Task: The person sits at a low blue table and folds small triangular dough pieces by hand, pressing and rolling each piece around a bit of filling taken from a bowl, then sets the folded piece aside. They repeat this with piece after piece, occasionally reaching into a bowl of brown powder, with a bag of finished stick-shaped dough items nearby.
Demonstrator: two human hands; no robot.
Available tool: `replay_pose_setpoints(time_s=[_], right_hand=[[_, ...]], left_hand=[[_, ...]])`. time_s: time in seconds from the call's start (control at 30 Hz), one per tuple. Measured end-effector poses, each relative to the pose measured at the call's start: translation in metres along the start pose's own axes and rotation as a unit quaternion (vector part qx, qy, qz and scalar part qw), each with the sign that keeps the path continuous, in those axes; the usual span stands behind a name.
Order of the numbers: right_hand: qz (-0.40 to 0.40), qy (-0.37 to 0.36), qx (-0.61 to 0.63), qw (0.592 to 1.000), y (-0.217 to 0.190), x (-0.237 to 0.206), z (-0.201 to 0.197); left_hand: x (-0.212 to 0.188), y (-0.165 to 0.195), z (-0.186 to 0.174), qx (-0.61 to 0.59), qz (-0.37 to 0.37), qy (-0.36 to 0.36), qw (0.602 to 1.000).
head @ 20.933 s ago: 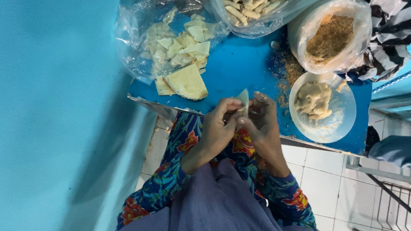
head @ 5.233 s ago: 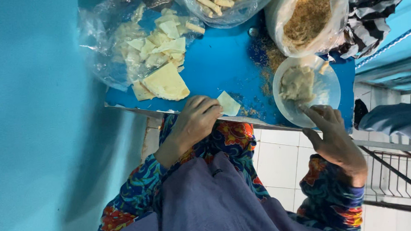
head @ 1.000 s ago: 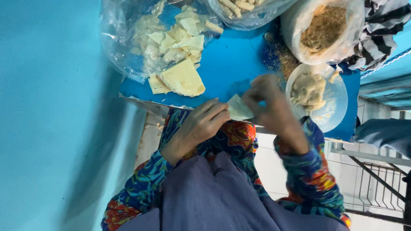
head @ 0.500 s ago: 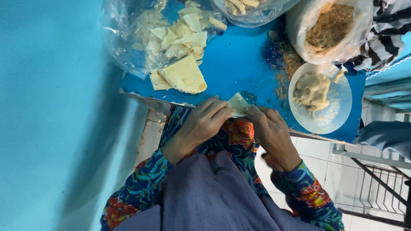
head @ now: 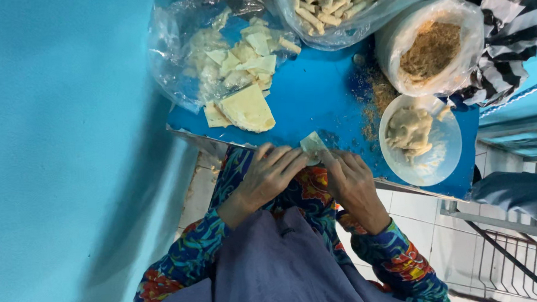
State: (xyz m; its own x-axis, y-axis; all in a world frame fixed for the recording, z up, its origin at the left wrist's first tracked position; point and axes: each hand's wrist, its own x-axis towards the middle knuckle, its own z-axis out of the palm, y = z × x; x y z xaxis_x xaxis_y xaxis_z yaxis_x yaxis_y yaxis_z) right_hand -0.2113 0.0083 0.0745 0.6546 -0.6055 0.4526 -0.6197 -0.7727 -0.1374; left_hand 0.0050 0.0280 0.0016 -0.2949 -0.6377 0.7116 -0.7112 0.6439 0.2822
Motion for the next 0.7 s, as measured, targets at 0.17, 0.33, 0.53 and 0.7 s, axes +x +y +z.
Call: replay_pose_setpoints(time_s=[0.17, 0.33, 0.53, 0.7], right_hand=[[0.107, 0.007, 0.130, 0.986, -0.004, -0.002, 0.011], [0.162, 0.017, 0.276, 0.947, -0.005, -0.003, 0.012], [0.164, 0.031, 0.238, 0.957, 0.002, 0.003, 0.019], [0.164, -0.020, 0.230, 0.959, 0.007, 0.008, 0.014]], left_hand=[[-0.003, -0.004, 0.001, -0.025, 0.016, -0.033, 0.999], [-0.003, -0.007, 0.005, -0.038, 0.022, -0.035, 0.998], [0.002, -0.009, 0.008, -0.045, 0.034, -0.021, 0.998], [0.014, -0.009, 0.005, -0.066, 0.019, -0.032, 0.997]])
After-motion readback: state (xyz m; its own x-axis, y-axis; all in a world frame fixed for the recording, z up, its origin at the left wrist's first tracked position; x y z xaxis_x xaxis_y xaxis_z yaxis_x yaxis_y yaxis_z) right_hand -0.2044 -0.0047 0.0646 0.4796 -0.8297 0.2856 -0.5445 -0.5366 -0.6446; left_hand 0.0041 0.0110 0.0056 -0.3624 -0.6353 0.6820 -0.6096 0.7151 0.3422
